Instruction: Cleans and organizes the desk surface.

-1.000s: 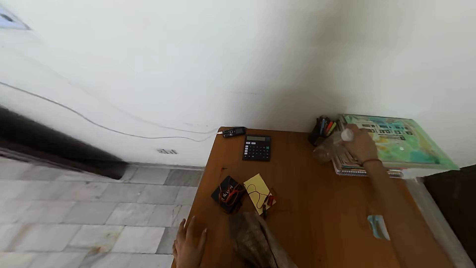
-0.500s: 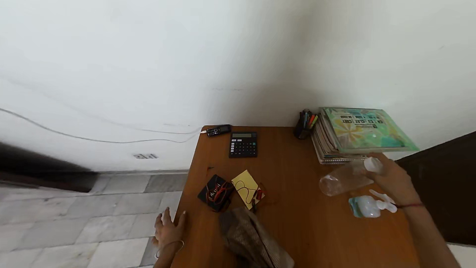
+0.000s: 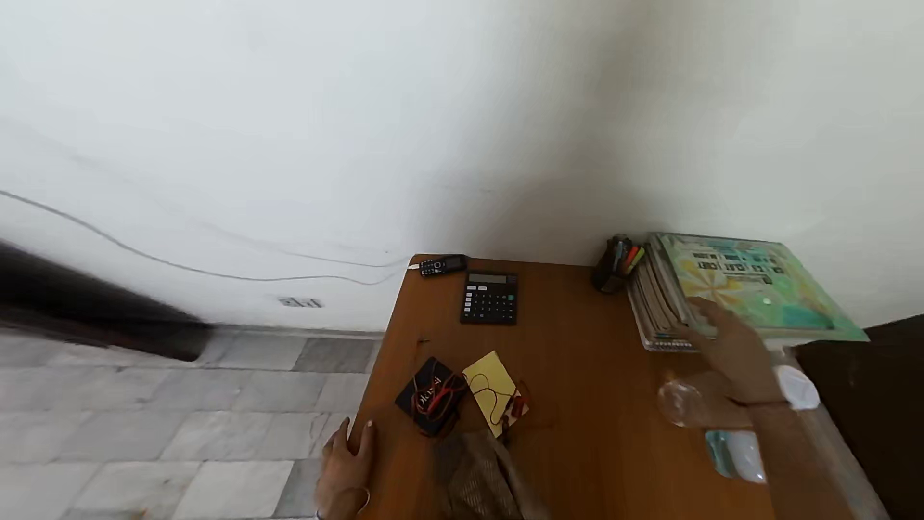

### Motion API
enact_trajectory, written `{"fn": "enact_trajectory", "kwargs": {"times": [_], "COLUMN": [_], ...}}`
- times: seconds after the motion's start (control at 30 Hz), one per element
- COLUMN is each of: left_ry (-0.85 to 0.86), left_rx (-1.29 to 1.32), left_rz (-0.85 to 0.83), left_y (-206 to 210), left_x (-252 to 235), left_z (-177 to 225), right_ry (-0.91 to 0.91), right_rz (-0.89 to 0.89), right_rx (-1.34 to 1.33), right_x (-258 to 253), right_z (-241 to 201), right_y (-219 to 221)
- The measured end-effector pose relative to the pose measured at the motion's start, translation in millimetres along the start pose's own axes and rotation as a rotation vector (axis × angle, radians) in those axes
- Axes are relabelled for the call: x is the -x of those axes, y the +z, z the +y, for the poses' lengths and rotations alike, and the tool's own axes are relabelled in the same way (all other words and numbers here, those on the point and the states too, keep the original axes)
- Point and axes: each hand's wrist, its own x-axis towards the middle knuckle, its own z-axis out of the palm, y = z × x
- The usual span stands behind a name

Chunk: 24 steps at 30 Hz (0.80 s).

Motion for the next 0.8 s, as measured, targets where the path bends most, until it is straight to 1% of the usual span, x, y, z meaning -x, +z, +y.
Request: {"fn": "enact_trajectory", "kwargs": {"times": [0.07,0.13,0.2,0.3,0.4,0.5,0.6,0.7,0.8], "left_ry": [-0.037,-0.058,-0.058,-0.069,-0.092,-0.117,-0.137,-0.145,-0.146], "left_rx": [-0.028,-0.064,-0.085,-0.124,-0.162,-0.179,-0.203,-0.21,-0.214], "left_rz": [0.024,0.048,0.044,0.042,0.044,0.039,0.047,0.047,0.038], "left_y": [2.9,5.9,4.3,3.9,6.3,6.0,7.4,7.6,4.7], "left_x": [0.7,2.9,5.8,5.2,5.3,6.8,6.7,7.1,10.0], "left_z": [2.4,4.0,7.9,9.7,9.3,12.4,12.6,13.6,17.0], "right_ry": [0.062,0.099,0.113,0.165,0.252,0.264,0.248,0.227,0.178], "right_rz": [-0.098,-0.112,-0.102,-0.106,-0.093,0.01,0.056,0.066,0.006], "right_rx": [-0.131,-0.203,-0.2,-0.171,-0.15,-0.139,-0.147,-0.137,-0.134], "right_x": [-39.3,-83.6,-120.3,-160.6,-173.9,-170.3,-147.2,-103.2,-38.9], "right_z": [-12.3,-8.5,-5.4,-3.6,-5.4,-7.0,-4.2,-2.7,5.7], "right_y": [33.7,74.1,106.5,136.8,148.1,155.2,155.8,143.7,127.1]}}
